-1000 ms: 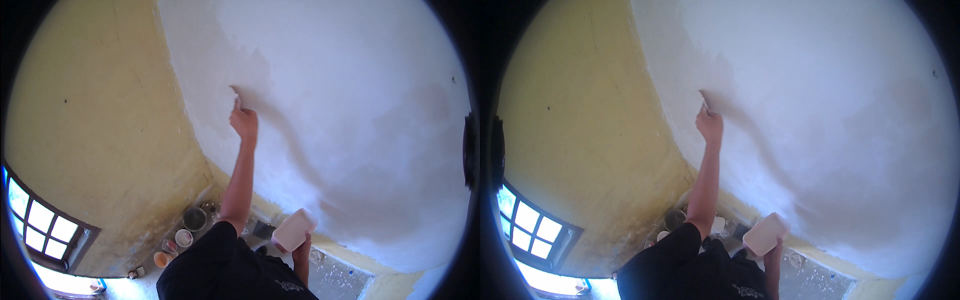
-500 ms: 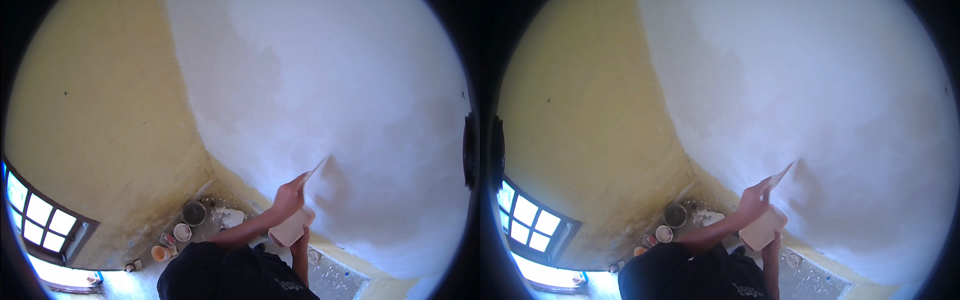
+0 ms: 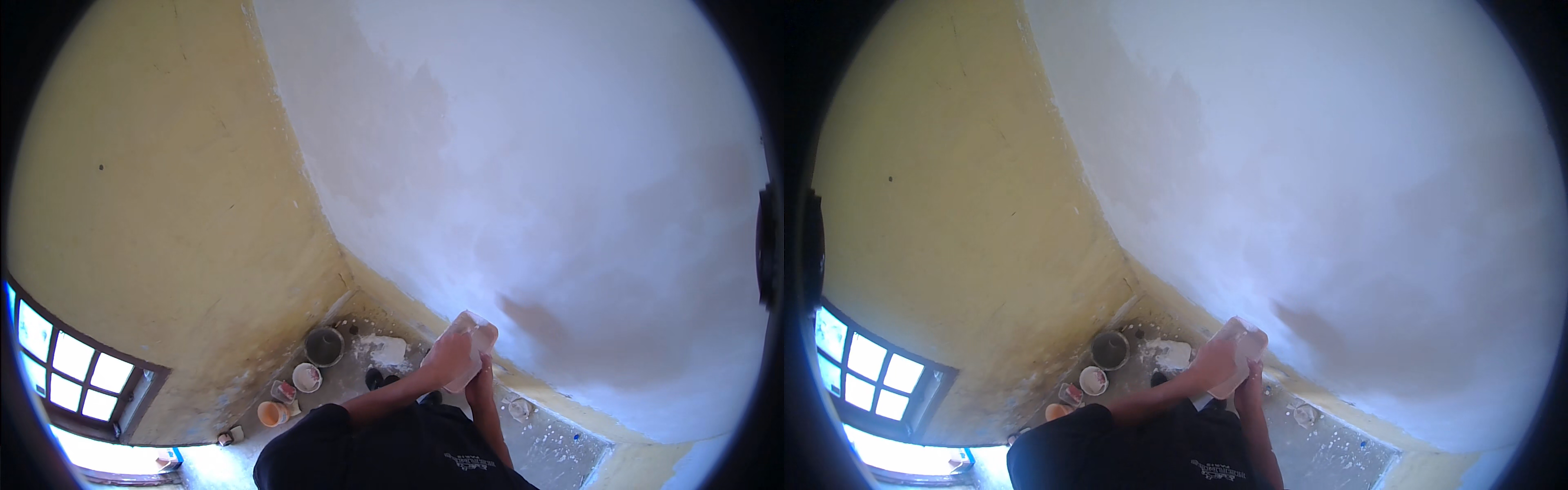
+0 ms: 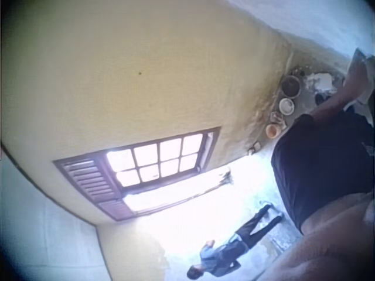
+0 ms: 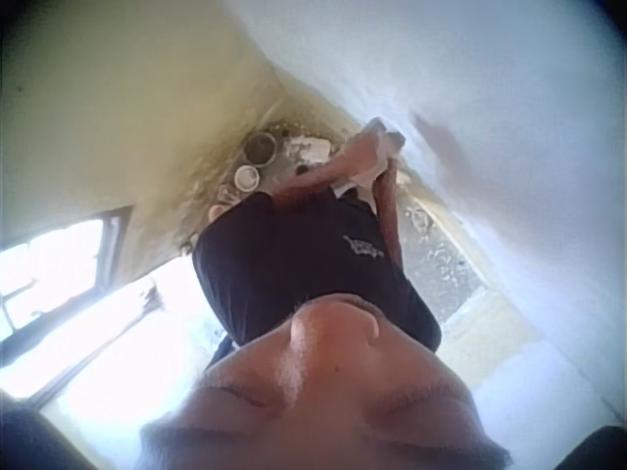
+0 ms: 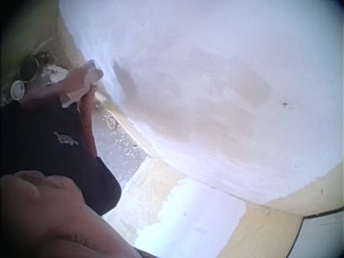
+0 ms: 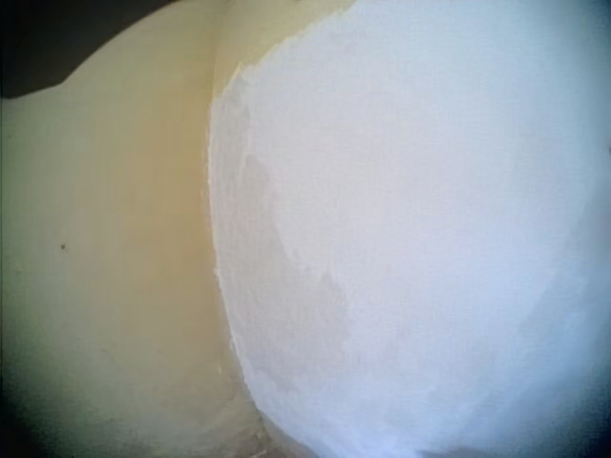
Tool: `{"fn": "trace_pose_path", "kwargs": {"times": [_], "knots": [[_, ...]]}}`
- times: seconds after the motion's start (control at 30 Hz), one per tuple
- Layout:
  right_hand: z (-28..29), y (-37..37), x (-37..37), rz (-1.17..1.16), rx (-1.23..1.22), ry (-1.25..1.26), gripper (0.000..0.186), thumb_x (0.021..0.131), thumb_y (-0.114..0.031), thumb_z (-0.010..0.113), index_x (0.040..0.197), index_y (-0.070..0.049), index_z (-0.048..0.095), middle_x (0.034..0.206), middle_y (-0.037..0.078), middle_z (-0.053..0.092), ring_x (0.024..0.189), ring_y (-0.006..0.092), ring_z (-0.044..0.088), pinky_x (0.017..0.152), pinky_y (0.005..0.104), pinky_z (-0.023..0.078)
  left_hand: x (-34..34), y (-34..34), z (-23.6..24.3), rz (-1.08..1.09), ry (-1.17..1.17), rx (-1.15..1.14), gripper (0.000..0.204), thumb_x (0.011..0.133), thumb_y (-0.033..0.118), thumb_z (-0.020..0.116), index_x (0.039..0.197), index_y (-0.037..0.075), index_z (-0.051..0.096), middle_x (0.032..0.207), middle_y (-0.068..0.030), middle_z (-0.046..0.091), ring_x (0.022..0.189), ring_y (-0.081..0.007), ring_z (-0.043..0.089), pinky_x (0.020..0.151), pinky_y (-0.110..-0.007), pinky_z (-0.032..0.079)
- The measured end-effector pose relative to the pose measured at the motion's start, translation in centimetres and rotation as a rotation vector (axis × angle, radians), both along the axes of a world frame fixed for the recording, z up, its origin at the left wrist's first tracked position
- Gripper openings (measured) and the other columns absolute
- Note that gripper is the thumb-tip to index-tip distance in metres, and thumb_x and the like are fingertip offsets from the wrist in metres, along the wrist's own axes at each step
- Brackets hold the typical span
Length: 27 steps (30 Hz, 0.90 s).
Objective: The person applies plaster to a wall and ceiling corner using a putty knife and a plastic container.
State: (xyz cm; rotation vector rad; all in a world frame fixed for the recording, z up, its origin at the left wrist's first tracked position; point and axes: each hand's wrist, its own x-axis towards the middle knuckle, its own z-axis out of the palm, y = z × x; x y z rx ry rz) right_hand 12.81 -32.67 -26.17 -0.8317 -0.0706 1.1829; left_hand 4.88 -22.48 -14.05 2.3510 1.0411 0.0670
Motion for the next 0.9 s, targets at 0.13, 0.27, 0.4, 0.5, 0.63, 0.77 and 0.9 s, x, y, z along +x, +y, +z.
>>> {"fn": "trace_pose_path", "kwargs": {"times": [0.13, 0.27, 0.4, 0.5, 0.63, 0.77, 0.9], "knots": [[1.6, 0.8, -0.2, -0.04, -0.031, -0.074, 0.046, 0.101, -0.034, 0.04, 0.136, -0.005, 0.04, 0.133, 0.011, 0.052, 0.124, 0.0239, 0.049, 0.106, 0.0386, 0.038, -0.5, 0.2, 0.3, -0.02, 0.032, -0.014, 0.02, 0.08, 0.016, 0.06, 0.092, 0.001, 0.065, 0.084, -0.0222, 0.067, 0.08, -0.0367, 0.068, 0.072, -0.046, 0.055], [1.5, 0.9, 0.2, -0.027, -0.009, -0.106, 0.046, 0.102, -0.035, 0.038, 0.137, -0.005, 0.04, 0.133, 0.011, 0.052, 0.123, 0.0232, 0.05, 0.105, 0.0383, 0.04, -1.7, 1.5, -1.2, 0.04, -0.054, -0.021, 0.017, 0.081, 0.014, 0.057, 0.089, 0.001, 0.065, 0.086, -0.0246, 0.067, 0.082, -0.0394, 0.067, 0.073, -0.047, 0.054], [2.0, 0.9, 0.5, -0.047, 0.022, -0.065, 0.048, 0.102, -0.037, 0.039, 0.138, -0.005, 0.039, 0.133, 0.012, 0.052, 0.122, 0.0238, 0.052, 0.105, 0.0387, 0.041, -3.5, 4.0, -1.7, 0.074, -0.355, -0.1, 0.025, 0.084, 0.014, 0.057, 0.098, -0.005, 0.065, 0.09, -0.0281, 0.065, 0.088, -0.0362, 0.067, 0.078, -0.043, 0.053], [1.6, 0.9, 0.6, -0.079, 0.004, -0.048, 0.05, 0.102, -0.038, 0.04, 0.139, -0.004, 0.038, 0.133, 0.012, 0.052, 0.121, 0.0247, 0.053, 0.104, 0.0399, 0.043, -5.2, 5.3, -1.7, 0.116, -0.487, -0.309, 0.022, 0.087, 0.007, 0.057, 0.104, -0.005, 0.063, 0.087, -0.0206, 0.069, 0.081, -0.0301, 0.068, 0.07, -0.038, 0.052], [1.9, 1.3, 1.3, -0.084, 0.035, 0.044, 0.044, 0.1, -0.033, 0.045, 0.134, -0.006, 0.04, 0.127, 0.011, 0.053, 0.118, 0.0244, 0.054, 0.1, 0.0403, 0.045, -6.5, 6.7, -3.5, 0.207, -0.741, -0.776, 0.025, 0.092, 0.001, 0.054, 0.117, -0.005, 0.058, 0.099, -0.0094, 0.068, 0.085, -0.0162, 0.066, 0.075, -0.03, 0.051], [2.0, 1.2, 1.6, -0.059, 0.044, 0.118, 0.038, 0.098, -0.029, 0.05, 0.129, -0.008, 0.041, 0.121, 0.009, 0.054, 0.114, 0.0237, 0.055, 0.097, 0.0404, 0.047, -7.7, 7.1, -4.5, 0.316, -0.818, -1.3, 0.03, 0.093, 0.002, 0.057, 0.123, -0.002, 0.055, 0.107, -0.0075, 0.065, 0.091, -0.014, 0.065, 0.083, -0.03, 0.053], [2.0, 1.1, 2.1, -0.073, 0.076, 0.104, 0.043, 0.099, -0.037, 0.046, 0.129, -0.006, 0.046, 0.121, 0.01, 0.058, 0.108, 0.0246, 0.06, 0.097, 0.04, 0.049, -8.2, 7.6, -4.9, 0.329, -0.879, -1.422, 0.035, 0.094, 0.003, 0.055, 0.128, -0.001, 0.05, 0.113, -0.0076, 0.064, 0.097, -0.0156, 0.064, 0.09, -0.032, 0.053]]}}
